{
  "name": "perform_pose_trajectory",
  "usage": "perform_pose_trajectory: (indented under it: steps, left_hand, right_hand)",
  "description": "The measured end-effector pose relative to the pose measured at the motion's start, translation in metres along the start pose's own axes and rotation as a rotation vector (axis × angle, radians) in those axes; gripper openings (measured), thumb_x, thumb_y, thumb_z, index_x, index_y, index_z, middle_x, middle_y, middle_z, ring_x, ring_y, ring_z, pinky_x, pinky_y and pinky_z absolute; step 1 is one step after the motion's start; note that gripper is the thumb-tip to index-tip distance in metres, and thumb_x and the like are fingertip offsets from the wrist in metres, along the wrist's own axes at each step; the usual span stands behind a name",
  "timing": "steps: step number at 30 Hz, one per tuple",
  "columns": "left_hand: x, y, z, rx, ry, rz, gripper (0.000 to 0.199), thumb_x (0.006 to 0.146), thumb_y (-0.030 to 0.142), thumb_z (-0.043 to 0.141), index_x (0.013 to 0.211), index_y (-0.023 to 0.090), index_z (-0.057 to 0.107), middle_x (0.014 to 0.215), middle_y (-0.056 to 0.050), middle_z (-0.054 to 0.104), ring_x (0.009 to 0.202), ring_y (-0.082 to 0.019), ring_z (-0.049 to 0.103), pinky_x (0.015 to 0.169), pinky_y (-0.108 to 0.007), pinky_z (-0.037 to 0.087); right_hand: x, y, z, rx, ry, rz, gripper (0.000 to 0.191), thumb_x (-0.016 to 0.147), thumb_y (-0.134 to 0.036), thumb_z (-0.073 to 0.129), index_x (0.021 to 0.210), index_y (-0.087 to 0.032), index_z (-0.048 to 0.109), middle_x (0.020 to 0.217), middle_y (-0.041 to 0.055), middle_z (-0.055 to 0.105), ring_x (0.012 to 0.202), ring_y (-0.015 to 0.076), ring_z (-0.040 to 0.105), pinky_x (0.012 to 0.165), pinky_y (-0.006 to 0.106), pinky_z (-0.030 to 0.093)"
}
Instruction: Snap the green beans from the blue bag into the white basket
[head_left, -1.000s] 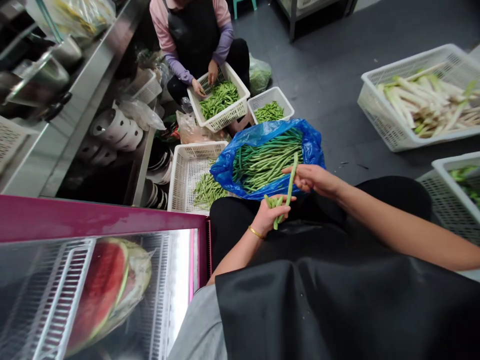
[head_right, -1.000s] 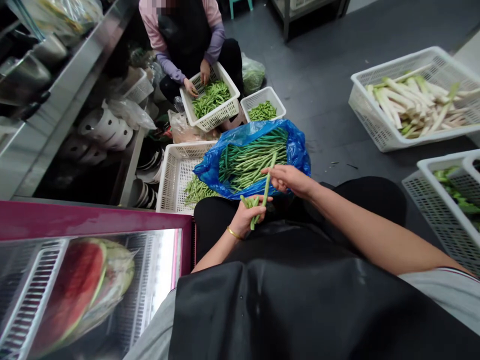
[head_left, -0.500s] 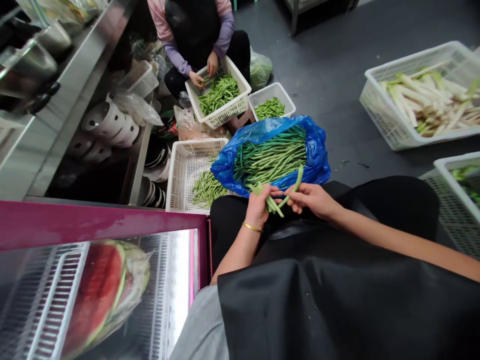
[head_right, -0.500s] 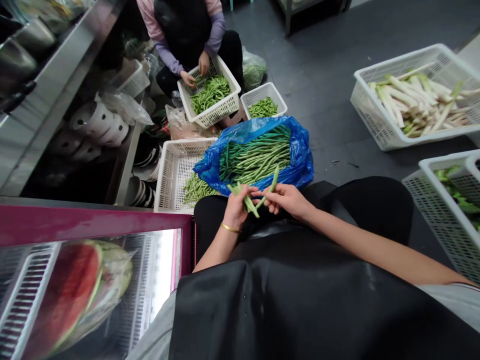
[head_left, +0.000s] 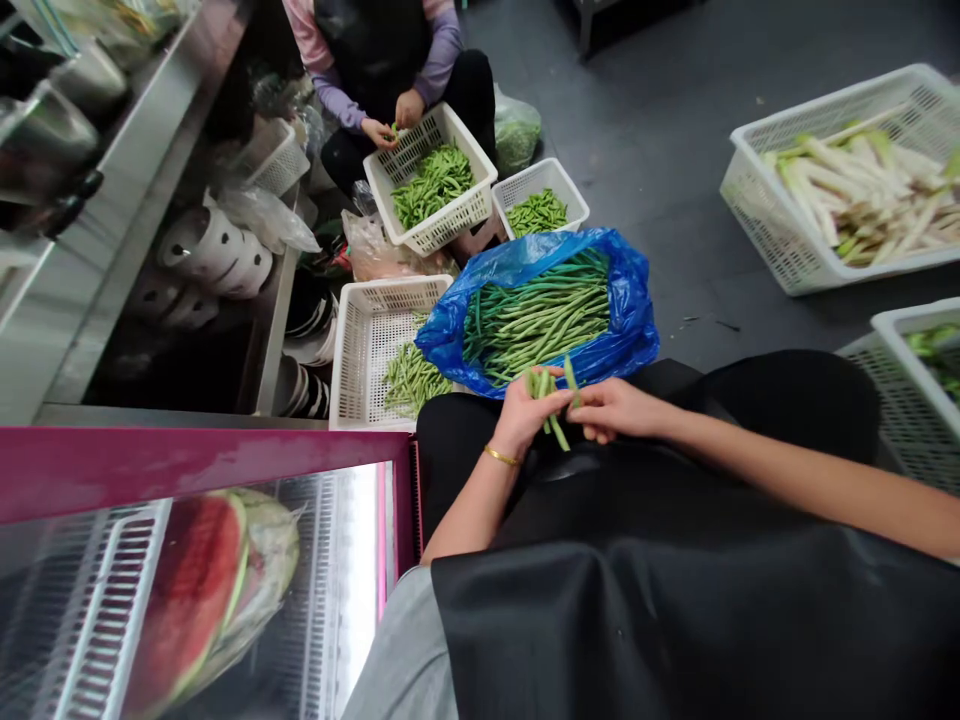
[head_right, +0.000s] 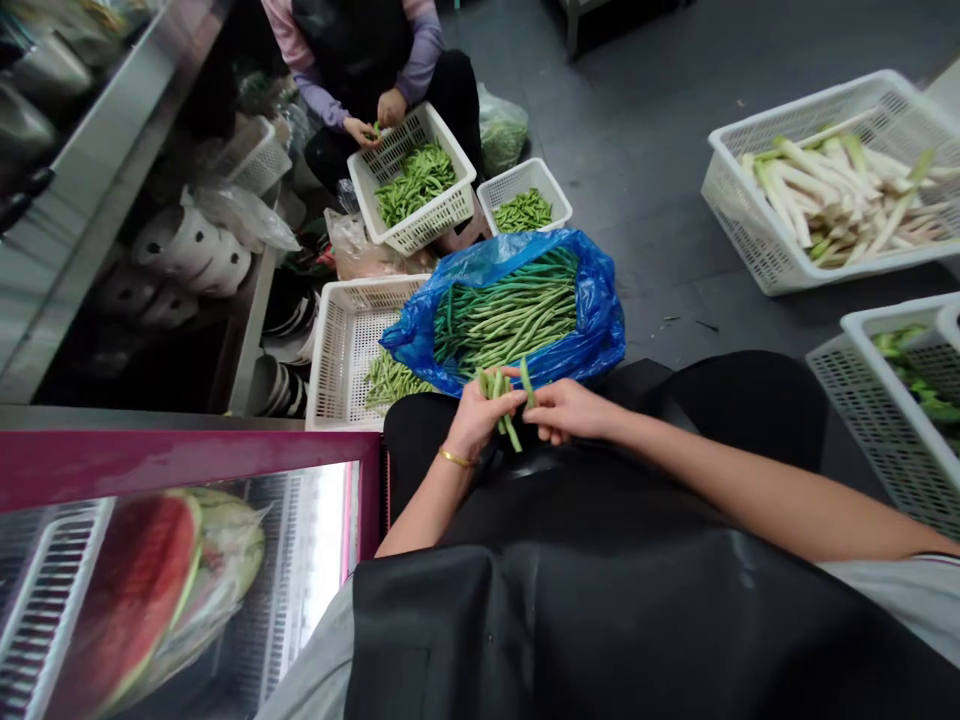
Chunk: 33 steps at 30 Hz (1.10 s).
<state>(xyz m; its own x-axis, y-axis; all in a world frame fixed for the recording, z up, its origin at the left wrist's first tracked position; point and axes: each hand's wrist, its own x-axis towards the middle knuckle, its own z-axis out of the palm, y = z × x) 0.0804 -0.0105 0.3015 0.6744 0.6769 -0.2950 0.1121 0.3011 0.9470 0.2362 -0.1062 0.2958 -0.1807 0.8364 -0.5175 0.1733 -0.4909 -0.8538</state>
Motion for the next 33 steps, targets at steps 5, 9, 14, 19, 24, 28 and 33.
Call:
perform_pose_trajectory:
  steps: [5,9,14,19,24,28,33]
  left_hand:
    - [0.001,-0.002,0.004,0.057,-0.080,-0.031,0.031,0.065,0.039,0.077,0.072,0.012,0.063,0.060,0.002,0.056,0.052,-0.007,0.049,0.052,-0.021,0.038]
    - [-0.005,0.003,-0.005,0.028,-0.299,-0.177,0.034,0.062,0.040,0.079,0.075,0.012,0.064,0.054,0.002,0.055,0.043,-0.007,0.046,0.045,-0.021,0.033]
    - [-0.011,0.011,-0.008,0.117,-0.482,-0.165,0.034,0.063,0.038,0.078,0.081,0.010,0.068,0.064,-0.002,0.063,0.053,-0.008,0.053,0.052,-0.021,0.040]
    - [-0.006,-0.011,-0.011,-0.223,-0.476,-0.231,0.035,0.061,0.039,0.079,0.076,0.012,0.063,0.059,-0.002,0.062,0.046,-0.009,0.053,0.045,-0.019,0.038]
    - [0.005,-0.030,-0.012,-0.533,-0.342,-0.321,0.047,0.061,0.037,0.077,0.099,0.013,0.061,0.074,-0.008,0.067,0.062,-0.019,0.066,0.053,-0.027,0.051]
    - [0.005,-0.025,-0.007,-0.550,-0.350,-0.318,0.040,0.061,0.027,0.078,0.094,0.012,0.062,0.056,0.002,0.054,0.046,-0.008,0.050,0.050,-0.024,0.047]
    - [0.007,-0.022,-0.007,-0.536,-0.194,-0.288,0.032,0.059,0.026,0.079,0.076,0.016,0.054,0.048,0.006,0.045,0.038,-0.006,0.039,0.039,-0.019,0.030]
  right_hand:
    - [-0.006,-0.011,0.005,-0.482,0.221,-0.258,0.033,0.085,-0.045,0.049,0.075,-0.017,0.063,0.072,0.0077,0.066,0.062,0.0187,0.059,0.059,0.029,0.043]
    - [-0.020,-0.016,-0.017,-0.816,0.443,-0.497,0.035,0.093,-0.044,0.041,0.089,-0.016,0.063,0.083,0.0104,0.064,0.071,0.0185,0.058,0.059,0.027,0.038]
    - [-0.033,-0.011,-0.016,-0.439,-0.149,-0.484,0.045,0.096,-0.049,0.033,0.071,-0.017,0.054,0.053,-0.0003,0.049,0.048,0.0113,0.048,0.051,0.024,0.034]
    - [-0.030,0.006,-0.029,-0.150,-0.527,-0.218,0.063,0.088,-0.068,0.031,0.080,-0.014,0.063,0.047,0.0004,0.050,0.045,0.0153,0.054,0.048,0.026,0.039]
    - [0.021,-0.005,-0.084,-1.053,0.344,-0.067,0.044,0.091,-0.053,0.041,0.093,-0.022,0.072,0.089,0.0098,0.068,0.076,0.0216,0.063,0.059,0.027,0.038]
    - [0.079,-0.025,-0.123,-1.213,0.646,0.030,0.040,0.093,-0.028,0.035,0.119,-0.015,0.062,0.117,0.0204,0.058,0.091,0.0289,0.061,0.063,0.031,0.039]
    - [0.099,-0.029,-0.125,-1.288,0.558,0.009,0.035,0.092,-0.023,0.035,0.105,-0.011,0.065,0.111,0.0200,0.059,0.092,0.0278,0.060,0.065,0.030,0.038]
